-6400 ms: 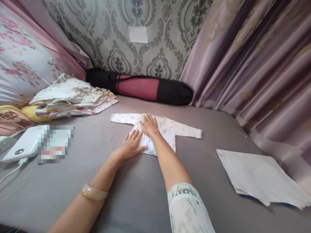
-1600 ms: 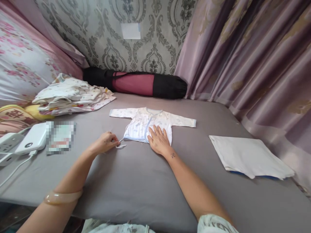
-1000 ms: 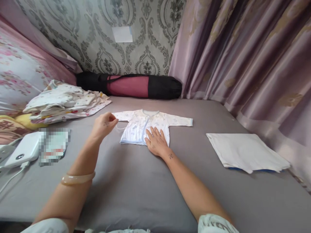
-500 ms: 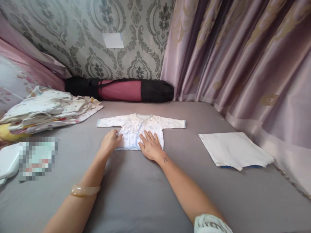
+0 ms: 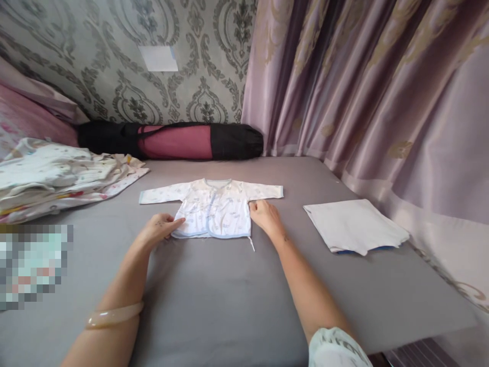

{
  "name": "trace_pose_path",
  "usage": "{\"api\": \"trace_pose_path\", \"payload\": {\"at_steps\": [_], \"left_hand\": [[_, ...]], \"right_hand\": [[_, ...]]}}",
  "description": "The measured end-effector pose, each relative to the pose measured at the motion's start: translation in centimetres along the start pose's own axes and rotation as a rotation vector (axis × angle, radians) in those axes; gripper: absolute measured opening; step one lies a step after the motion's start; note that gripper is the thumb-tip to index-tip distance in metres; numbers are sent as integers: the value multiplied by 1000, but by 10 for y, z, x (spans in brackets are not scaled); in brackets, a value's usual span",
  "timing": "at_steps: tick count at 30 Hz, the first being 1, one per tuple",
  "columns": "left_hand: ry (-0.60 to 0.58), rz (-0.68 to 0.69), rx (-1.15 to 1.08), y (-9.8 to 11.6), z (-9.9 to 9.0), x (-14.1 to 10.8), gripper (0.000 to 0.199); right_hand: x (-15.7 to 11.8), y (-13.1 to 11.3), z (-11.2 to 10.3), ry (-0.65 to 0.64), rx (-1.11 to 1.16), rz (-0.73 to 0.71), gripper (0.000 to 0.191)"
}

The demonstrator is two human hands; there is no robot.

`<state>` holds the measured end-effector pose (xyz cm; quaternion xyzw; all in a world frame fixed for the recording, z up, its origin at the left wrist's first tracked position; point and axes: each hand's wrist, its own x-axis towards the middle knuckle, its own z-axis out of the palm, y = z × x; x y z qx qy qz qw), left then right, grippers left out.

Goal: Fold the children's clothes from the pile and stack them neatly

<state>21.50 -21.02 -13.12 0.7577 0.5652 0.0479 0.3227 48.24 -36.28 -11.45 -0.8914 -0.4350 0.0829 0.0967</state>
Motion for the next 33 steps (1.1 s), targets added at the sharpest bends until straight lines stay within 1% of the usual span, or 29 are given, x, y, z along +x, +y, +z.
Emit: {"api": "trace_pose_path", "payload": {"at_steps": [3,6,9,12,15,17,21,27,33], "left_hand": [[-81,-12,-115,-5,-1,0,39],[-159,-37,-173,-9,-3,1,42],[-223,-29,-229,-12,-7,0,41],[-277,-28,-249,-10,-10,-2,40],[-304,-34,-253,-9,-11,-4,42],[-319,-35,-272,-9,-12,-5,43],[-350,-41,-288,-10,-13,-5,44],[-396,-34,-203,-11,-15,-6,42],[-414,-39,-147,-10,-18,-8,35]], "right_hand": [[1,9,0,-182,-18,17,45],[-1,7,7,-264,18,-24,43],[-3,3,10,-379,134,-14,44],[-4,4,7,-503,262,42,46],[-4,7,2,-594,328,43,45],[-5,10,1,-628,365,38,42],[-5,14,1,-647,400,36,38],[-5,16,1,-677,376,8,35],[-6,15,-1,-690,352,-10,34]]}}
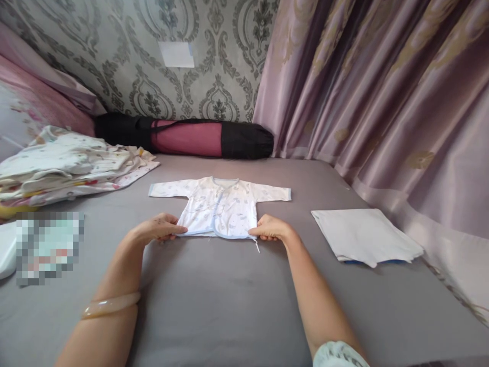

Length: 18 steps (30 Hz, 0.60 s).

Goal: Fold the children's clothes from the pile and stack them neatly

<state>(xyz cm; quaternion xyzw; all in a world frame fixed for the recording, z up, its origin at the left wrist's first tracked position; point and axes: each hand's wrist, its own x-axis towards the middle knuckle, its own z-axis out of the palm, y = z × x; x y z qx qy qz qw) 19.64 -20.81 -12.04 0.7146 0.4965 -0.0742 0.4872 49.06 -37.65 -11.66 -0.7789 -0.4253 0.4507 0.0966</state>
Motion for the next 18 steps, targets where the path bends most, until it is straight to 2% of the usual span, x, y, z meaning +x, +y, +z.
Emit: {"api": "trace_pose_path", "payload": {"at_steps": [7,8,10,12,14,15,18], "left_hand": [[27,-23,76,-2,-1,1,40],[65,-34,98,-2,-4,-1,43],[223,-76,162,-1,-11,-3,46],[415,-104,232,5,-17,-5,42],[524,-30,306,17,-16,-2,34],[535,52,339,24,-13,2,30],[472,414,423,46,9,22,20]], "right_hand": [[-1,1,-2,-30,-21,15,39],[0,2,-4,-40,-21,18,40],[2,4,-11,-17,2,2,39],[9,3,-19,99,58,-62,36],[23,-3,-25,286,85,-172,32],[31,-8,-27,390,58,-229,30],[62,-29,-24,633,-181,-376,26]]}}
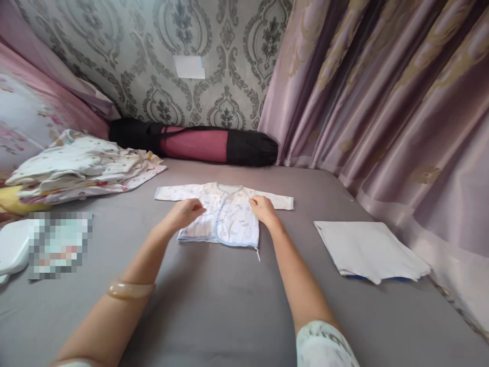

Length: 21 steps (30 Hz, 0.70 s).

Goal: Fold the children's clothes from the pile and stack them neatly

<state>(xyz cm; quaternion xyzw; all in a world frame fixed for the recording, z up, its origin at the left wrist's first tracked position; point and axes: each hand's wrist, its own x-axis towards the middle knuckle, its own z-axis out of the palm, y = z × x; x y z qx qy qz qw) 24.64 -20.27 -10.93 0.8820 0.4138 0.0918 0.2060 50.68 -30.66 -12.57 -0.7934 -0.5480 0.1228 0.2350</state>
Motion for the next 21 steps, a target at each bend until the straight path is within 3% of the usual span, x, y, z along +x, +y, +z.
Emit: {"api": "trace_pose_path", "payload": {"at_steps": [2,4,8,12,16,21], "left_hand": [[22,221,10,13,21,14,15],[82,306,63,20,41,27,20],[201,209,135,22,69,50,38],[147,90,196,19,86,61,49],[84,82,258,20,93,56,52],[111,79,248,23,90,51,55]], "right_hand": [[16,-10,17,56,-108,-66,29],[26,-19,34,73,-182,-100,36],[35,-31,60,75,-284,-73,47],[37,-35,75,3,-280,14,60],[37,-37,81,-50,-299,12,60],[34,-37,81,-52,-294,8,60]]}}
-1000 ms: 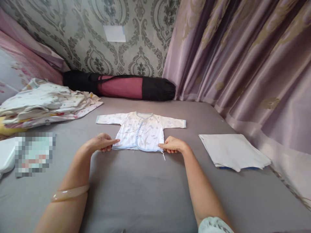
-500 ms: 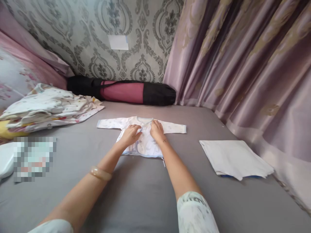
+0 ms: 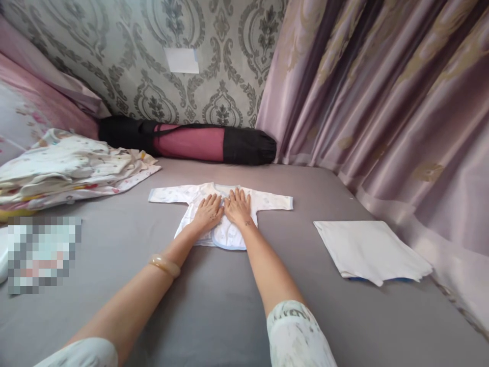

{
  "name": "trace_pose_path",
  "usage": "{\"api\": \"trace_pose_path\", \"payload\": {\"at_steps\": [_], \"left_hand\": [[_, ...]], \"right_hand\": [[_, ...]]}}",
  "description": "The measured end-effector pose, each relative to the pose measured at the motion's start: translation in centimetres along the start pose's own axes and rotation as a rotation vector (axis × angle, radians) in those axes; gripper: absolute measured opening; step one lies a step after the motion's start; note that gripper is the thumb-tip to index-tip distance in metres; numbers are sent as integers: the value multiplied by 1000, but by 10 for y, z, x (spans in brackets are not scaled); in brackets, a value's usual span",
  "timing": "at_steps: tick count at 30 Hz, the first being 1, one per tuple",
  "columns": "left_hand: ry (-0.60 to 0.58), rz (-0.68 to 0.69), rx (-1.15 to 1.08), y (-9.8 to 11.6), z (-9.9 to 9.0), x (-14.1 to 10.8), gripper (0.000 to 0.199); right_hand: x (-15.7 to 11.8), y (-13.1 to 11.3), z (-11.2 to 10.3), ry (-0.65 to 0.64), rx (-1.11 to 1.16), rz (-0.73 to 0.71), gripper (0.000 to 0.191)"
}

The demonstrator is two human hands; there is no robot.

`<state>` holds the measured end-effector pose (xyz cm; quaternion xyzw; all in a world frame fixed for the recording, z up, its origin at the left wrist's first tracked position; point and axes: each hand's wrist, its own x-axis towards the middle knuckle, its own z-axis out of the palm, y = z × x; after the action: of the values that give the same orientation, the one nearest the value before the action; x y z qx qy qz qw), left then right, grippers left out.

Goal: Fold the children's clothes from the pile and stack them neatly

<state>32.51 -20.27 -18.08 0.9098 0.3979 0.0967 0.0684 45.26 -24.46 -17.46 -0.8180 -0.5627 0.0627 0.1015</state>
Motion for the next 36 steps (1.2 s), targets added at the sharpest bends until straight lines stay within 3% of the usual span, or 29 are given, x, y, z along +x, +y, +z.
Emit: {"api": "trace_pose_path", "payload": {"at_steps": [6,11,15,20,24,26,29,33,36], "left_hand": [[-4,40,-35,-2,-1,0,55],[-5,43,-56,-5,0,0,55],[-3,60,-46,-5,0,-1,58],[-36,68,-8,-4,-1,-1,53],[-42,56,8,-2,-4,0,52],[-59,57,7,0,-10,2,52],[-96,63,-9,3,-19,8,49],[-54,48,15,12,-27,20,36],[9,78,20,24,-29,27,34]], "right_hand": [[1,4,-2,-12,95,-10,59],[3,19,-19,-17,319,46,58],[-4,34,-26,68,250,128,59],[-9,41,-19,-57,141,163,58],[-6,49,-26,-56,250,167,53],[-3,59,-33,4,350,164,49],[-3,82,-45,192,421,240,44],[-10,112,-53,418,331,507,43],[-18,125,-51,460,239,686,43]]}}
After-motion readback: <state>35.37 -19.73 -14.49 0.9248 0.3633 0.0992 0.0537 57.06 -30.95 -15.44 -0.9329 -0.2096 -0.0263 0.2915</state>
